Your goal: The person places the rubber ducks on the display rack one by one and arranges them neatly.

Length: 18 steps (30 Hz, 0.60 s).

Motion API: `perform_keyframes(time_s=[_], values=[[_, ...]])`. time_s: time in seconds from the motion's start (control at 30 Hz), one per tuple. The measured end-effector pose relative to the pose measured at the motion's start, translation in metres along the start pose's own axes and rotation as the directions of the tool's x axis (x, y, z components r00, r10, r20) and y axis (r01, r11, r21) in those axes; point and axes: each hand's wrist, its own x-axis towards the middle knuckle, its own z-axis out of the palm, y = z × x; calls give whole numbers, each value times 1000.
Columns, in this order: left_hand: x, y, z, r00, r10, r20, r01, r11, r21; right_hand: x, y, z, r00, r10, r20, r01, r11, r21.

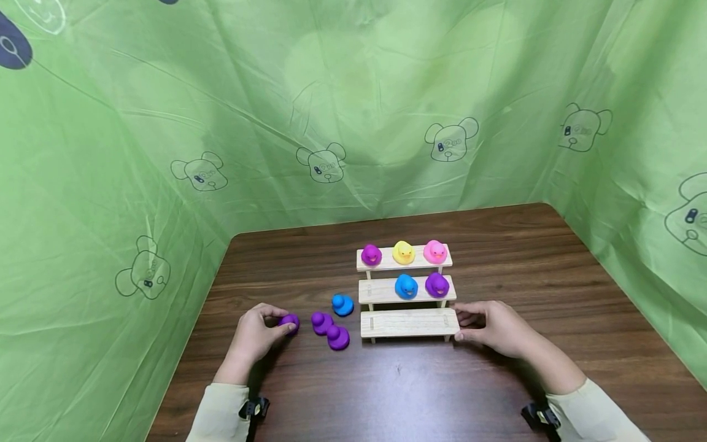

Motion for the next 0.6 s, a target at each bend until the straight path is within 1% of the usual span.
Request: perform_keyframes(time_s=[0.27, 0.6], values=[[1, -2, 0, 1000, 26, 4, -26, 1000, 3, 0, 0, 1, 1000, -1, -8, 1, 1000, -14], [0, -2, 1, 1000, -17, 11, 17, 1000, -18, 0, 0, 0, 1000, -1, -5, 1, 1000, -9]])
